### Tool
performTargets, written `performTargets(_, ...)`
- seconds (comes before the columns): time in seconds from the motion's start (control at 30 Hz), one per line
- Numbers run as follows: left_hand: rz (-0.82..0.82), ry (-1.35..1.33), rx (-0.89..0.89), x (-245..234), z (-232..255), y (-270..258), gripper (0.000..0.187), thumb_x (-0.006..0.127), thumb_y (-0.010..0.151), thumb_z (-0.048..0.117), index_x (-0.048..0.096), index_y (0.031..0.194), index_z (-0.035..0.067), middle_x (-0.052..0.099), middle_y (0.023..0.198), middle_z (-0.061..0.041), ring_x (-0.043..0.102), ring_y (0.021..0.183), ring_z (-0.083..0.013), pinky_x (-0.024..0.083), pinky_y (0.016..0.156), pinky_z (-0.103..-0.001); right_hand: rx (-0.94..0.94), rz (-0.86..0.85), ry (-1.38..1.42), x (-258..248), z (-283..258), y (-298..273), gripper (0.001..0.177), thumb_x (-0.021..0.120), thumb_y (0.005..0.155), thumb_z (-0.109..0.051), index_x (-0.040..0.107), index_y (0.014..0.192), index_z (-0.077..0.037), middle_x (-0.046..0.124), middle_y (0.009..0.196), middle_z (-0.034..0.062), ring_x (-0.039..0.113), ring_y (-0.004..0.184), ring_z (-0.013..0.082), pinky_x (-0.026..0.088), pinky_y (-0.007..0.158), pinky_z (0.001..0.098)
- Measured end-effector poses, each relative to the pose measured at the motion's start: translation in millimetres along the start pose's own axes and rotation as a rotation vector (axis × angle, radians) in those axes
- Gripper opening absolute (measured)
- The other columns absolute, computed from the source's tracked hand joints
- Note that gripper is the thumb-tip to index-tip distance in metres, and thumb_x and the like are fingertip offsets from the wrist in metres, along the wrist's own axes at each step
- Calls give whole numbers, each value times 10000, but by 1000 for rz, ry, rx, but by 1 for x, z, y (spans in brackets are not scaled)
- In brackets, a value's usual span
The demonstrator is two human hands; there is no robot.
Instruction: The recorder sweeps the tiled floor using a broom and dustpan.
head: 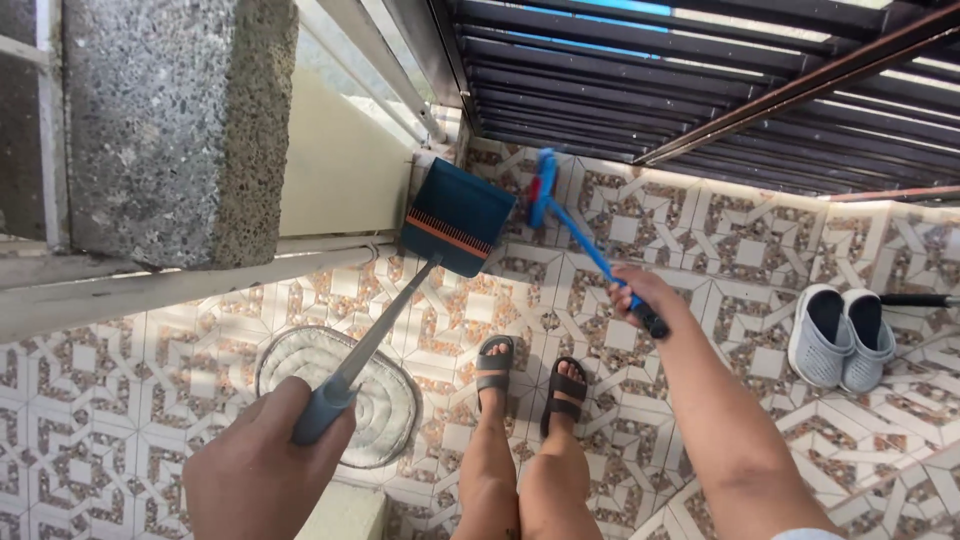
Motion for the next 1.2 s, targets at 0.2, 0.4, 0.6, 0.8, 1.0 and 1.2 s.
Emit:
performTargets(0.2, 58, 8, 108, -1, 14, 14, 377, 817, 760, 401, 578, 718, 112, 641, 644, -63, 643, 564, -297, 484, 512, -438, 99, -105, -31, -1, 18, 50, 244, 643, 1012, -251, 493, 973, -63, 572, 691, 5, 485, 437, 26, 379, 331, 180)
performTargets(0.4, 61, -32, 219, -10, 42, 32, 369, 808, 774, 397, 573, 730, 116, 648, 643, -52, 657, 576, -296, 477, 490, -442, 31, 37, -150, -29, -3, -25, 207, 589, 985, -295, 487, 899, -137, 525, 650, -21, 465, 415, 39, 334, 301, 203)
performTargets(0.6, 76, -37, 328, -10, 73, 48, 322, 783, 810, 413, 615, 793, 138, 662, 660, -48, 658, 557, -320, 496, 477, -440, 89, -100, -161, 12, 3, 7, 176, 598, 1019, -260, 522, 977, -108, 543, 642, -28, 467, 420, 12, 345, 310, 167)
performTargets(0.8, 139, -60, 415, -20, 84, 39, 296, 772, 844, 391, 612, 830, 143, 664, 686, -41, 674, 593, -303, 499, 494, -440, 74, 37, -101, -10, -4, -26, 192, 554, 1022, -310, 522, 926, -146, 520, 596, -48, 453, 420, 13, 385, 346, 173)
performTargets(1.0, 157, -49, 317, -9, 93, 19, 292, 777, 835, 401, 626, 850, 152, 675, 691, -35, 669, 570, -290, 499, 471, -421, 299, -290, -197, 4, 9, 15, 304, 636, 976, -356, 479, 840, -134, 500, 541, -79, 478, 385, 27, 367, 275, 217)
performTargets(1.2, 301, 36, 290, 7, 139, -15, 299, 780, 922, 382, 618, 846, 142, 662, 714, -27, 667, 622, -279, 489, 519, -407, 94, -41, -144, -126, -47, 2, 179, 589, 1040, -232, 459, 1047, -109, 558, 686, 7, 479, 447, 25, 404, 346, 169)
Point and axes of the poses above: each hand's wrist, its own y-axis towards the middle knuckle, its own x-axis out of the palm, z = x × y, the point moved 6 cm from there along y, towards the middle knuckle
